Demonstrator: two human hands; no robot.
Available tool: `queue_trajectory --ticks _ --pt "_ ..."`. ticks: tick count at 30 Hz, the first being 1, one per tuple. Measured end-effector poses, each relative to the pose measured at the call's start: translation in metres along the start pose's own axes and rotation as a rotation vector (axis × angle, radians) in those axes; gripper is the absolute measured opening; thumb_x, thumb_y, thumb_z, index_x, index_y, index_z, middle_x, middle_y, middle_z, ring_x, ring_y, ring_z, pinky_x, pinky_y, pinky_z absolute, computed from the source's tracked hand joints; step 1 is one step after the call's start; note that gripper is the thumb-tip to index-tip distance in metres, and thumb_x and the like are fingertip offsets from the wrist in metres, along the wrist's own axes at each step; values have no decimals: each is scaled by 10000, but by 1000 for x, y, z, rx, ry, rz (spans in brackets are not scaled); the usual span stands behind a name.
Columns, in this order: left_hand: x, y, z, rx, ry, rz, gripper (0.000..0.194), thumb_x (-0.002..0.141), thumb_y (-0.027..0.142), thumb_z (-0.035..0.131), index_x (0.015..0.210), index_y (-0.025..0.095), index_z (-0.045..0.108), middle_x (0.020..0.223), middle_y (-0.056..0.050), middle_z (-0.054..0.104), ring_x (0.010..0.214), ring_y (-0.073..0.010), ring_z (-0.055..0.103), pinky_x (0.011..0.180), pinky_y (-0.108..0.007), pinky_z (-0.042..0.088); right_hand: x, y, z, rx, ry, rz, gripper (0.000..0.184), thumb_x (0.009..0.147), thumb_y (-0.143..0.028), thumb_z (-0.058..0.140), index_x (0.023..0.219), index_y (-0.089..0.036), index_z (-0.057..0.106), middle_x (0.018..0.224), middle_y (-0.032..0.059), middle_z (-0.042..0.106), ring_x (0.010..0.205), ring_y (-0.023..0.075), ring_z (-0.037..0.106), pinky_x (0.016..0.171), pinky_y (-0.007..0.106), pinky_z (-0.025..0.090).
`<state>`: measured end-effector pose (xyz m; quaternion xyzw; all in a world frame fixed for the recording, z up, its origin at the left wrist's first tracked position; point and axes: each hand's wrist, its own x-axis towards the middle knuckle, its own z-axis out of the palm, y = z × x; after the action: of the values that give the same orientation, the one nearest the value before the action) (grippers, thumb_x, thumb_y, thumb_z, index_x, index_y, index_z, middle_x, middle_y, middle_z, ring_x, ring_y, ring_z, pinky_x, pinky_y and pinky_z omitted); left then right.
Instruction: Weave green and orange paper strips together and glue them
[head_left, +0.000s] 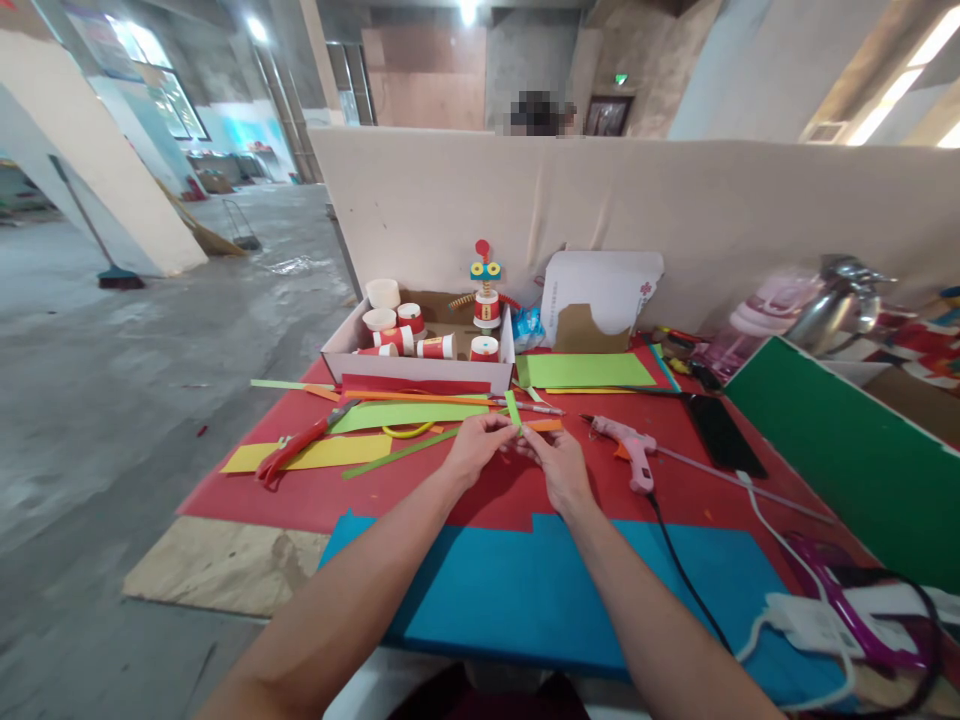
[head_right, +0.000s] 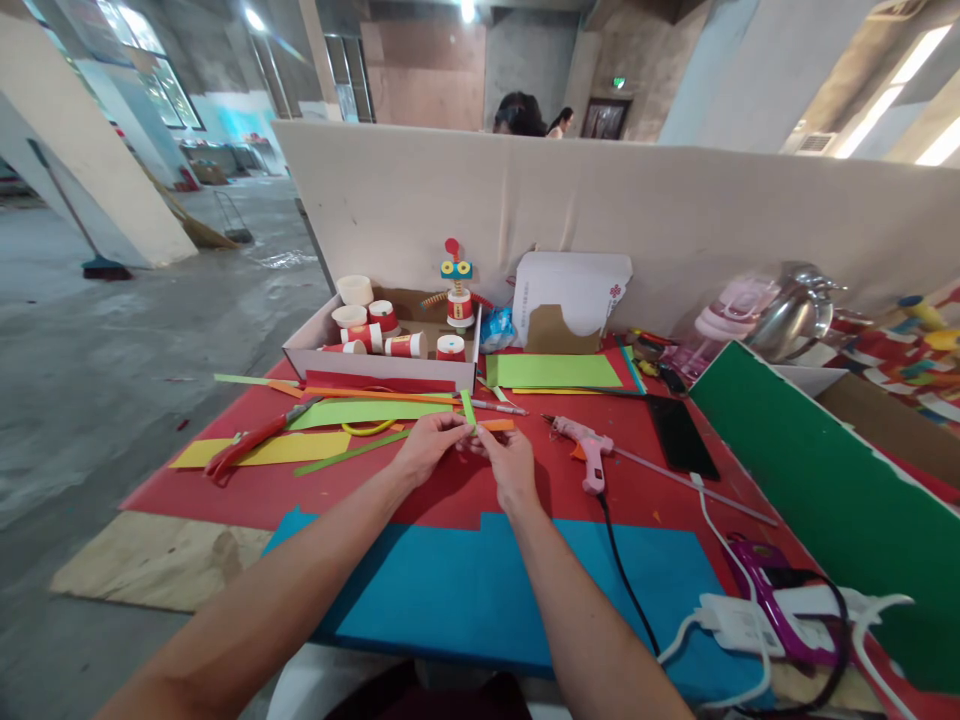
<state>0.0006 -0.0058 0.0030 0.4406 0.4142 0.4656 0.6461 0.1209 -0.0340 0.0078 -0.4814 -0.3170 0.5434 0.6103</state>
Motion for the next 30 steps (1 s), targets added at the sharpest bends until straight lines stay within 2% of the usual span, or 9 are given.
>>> queue_trajectory --ticks 5,10,17,21,25,30 --pt "-2 7 0 -38 -14 9 298 550 358 766 657 122 617 535 23 550 486 -82 466 442 -213 420 2 -3 -4 103 -73 52 224 502 -251 801 666 -188 662 610 -14 685 592 140 649 673 299 561" --pt "-3 6 0 -26 -35 32 267 566 319 768 655 115 620 553 20 560 492 -71 474 473 -206 415 5 1 -9 141 -202 112 232 563 -308 806 692 -169 672 595 11 675 595 161 653 724 349 559" --pt "-2 6 0 24 -23 25 249 559 296 765 666 112 637 584 9 591 509 -71 478 509 -210 401 6 5 -12 225 -193 146 316 510 -256 849 738 -196 638 637 -12 682 620 125 642 700 277 550" --pt "-1 6 0 28 -8 17 245 555 295 759 662 111 639 577 12 590 508 -71 472 513 -211 394 7 5 -13 211 -230 155 303 539 -245 837 759 -201 634 662 -17 680 632 121 644 717 272 549" --pt "-2 6 1 49 4 25 235 554 287 754 664 110 645 576 12 591 507 -71 472 512 -209 390 8 6 -14 213 -211 164 328 517 -228 848 767 -211 637 682 -22 685 635 120 646 713 275 553" --pt "-2 8 1 56 7 34 219 569 279 740 667 109 646 581 8 595 504 -71 476 504 -207 399 8 5 -12 196 -194 166 350 492 -289 862 756 -205 648 679 -19 689 642 117 649 700 266 550"
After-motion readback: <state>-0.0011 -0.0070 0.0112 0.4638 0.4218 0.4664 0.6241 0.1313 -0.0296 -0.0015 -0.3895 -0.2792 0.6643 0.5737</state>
